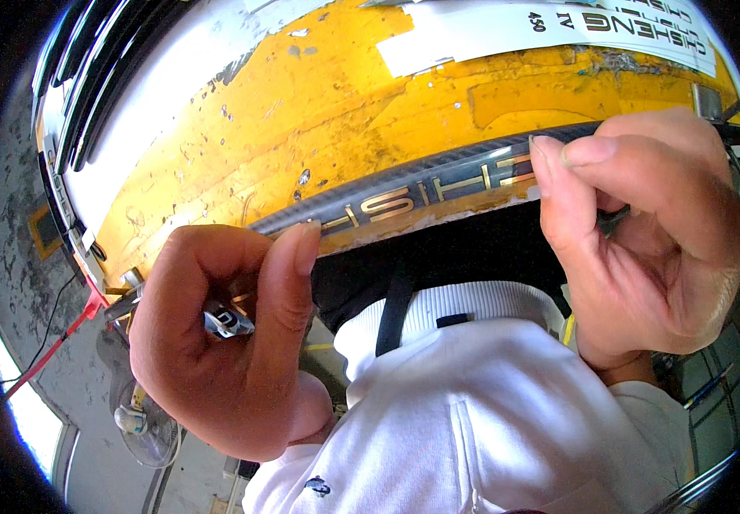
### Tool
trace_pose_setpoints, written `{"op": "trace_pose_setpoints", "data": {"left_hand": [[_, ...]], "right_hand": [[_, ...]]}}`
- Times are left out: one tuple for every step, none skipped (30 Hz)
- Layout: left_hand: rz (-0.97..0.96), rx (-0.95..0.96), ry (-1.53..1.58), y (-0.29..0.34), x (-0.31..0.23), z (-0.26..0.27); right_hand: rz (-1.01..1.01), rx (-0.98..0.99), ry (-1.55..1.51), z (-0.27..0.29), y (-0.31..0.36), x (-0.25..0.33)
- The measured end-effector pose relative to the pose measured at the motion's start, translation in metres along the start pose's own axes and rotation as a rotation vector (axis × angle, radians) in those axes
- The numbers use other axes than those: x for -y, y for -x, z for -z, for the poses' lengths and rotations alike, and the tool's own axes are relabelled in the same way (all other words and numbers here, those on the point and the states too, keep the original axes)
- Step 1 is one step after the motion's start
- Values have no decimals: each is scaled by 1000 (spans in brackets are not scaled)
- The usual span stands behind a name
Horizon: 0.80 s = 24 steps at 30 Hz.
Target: The person applies brand decals and specification stickers to sections of rods by hand and using pliers. They peel backing material, align the stickers on the rods, and trim excess with pliers.
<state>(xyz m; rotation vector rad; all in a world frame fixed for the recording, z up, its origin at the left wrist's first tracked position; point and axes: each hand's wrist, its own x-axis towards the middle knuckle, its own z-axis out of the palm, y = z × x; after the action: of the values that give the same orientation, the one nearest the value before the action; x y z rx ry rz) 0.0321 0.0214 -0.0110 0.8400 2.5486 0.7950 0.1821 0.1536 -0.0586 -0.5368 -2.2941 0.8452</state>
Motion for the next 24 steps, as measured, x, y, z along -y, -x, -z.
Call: {"op": "trace_pose_setpoints", "data": {"left_hand": [[-2, 3, -1, 0, 0, 0], [-4, 5, -2, 0, 0, 1], [-6, 16, 6, -1, 0, 1], [-8, 27, 15, -1, 0, 2], [-9, 38, 24, -2, 1, 3], [-13, 40, 33, -2, 2, 4], [-17, 42, 43, -2, 3, 4], [-21, 44, 53, -2, 4, 4], [-29, 41, 52, -2, 5, 4], [-37, 38, 52, -3, 6, 3], [-46, 36, 51, -3, 7, 3], [-47, 28, 57, -2, 6, 3], [-49, 20, 62, -2, 6, 3], [-50, 11, 66, -1, 5, 3], [-59, 4, 86, -2, 7, 0], [-68, -2, 106, -3, 8, -2], [-71, 2, 125, -4, 9, -4], [-61, -8, 132, -2, 9, -3], [-43, -6, 138, -1, 8, -1], [-49, -4, 144, 0, 9, 0], [-66, 8, 156, -2, 10, 0], [-106, 21, 168, -5, 14, -1], [-112, 39, 158, -7, 15, -1], [-112, 47, 141, -5, 14, 1]], "right_hand": [[0, -15, 1, -1, 0, 0], [-26, -44, 12, -4, 2, 3], [-49, -70, 8, -6, 4, 4], [-73, -96, 3, -8, 6, 6], [-95, -119, -15, -9, 7, 7], [-102, -131, -23, -10, 7, 7], [-109, -145, -32, -12, 8, 7], [-104, -148, -28, -12, 8, 7], [-93, -155, -35, -13, 9, 6], [-83, -163, -41, -13, 10, 5], [-70, -175, -58, -15, 11, 3], [-64, -180, -61, -15, 11, 2], [-57, -186, -64, -16, 11, 2], [-56, -186, -53, -16, 11, 3], [-62, -189, -44, -16, 11, 3], [-69, -193, -34, -16, 12, 2], [-79, -197, -38, -16, 14, 2], [-49, -207, -49, -18, 13, 2], [-19, -218, -58, -20, 13, 1], [42, -241, -54, -25, 12, 0], [34, -246, -55, -25, 12, 0], [27, -250, -55, -26, 12, 0], [-45, -230, -74, -21, 14, 2], [-67, -219, -76, -18, 14, 3]]}}
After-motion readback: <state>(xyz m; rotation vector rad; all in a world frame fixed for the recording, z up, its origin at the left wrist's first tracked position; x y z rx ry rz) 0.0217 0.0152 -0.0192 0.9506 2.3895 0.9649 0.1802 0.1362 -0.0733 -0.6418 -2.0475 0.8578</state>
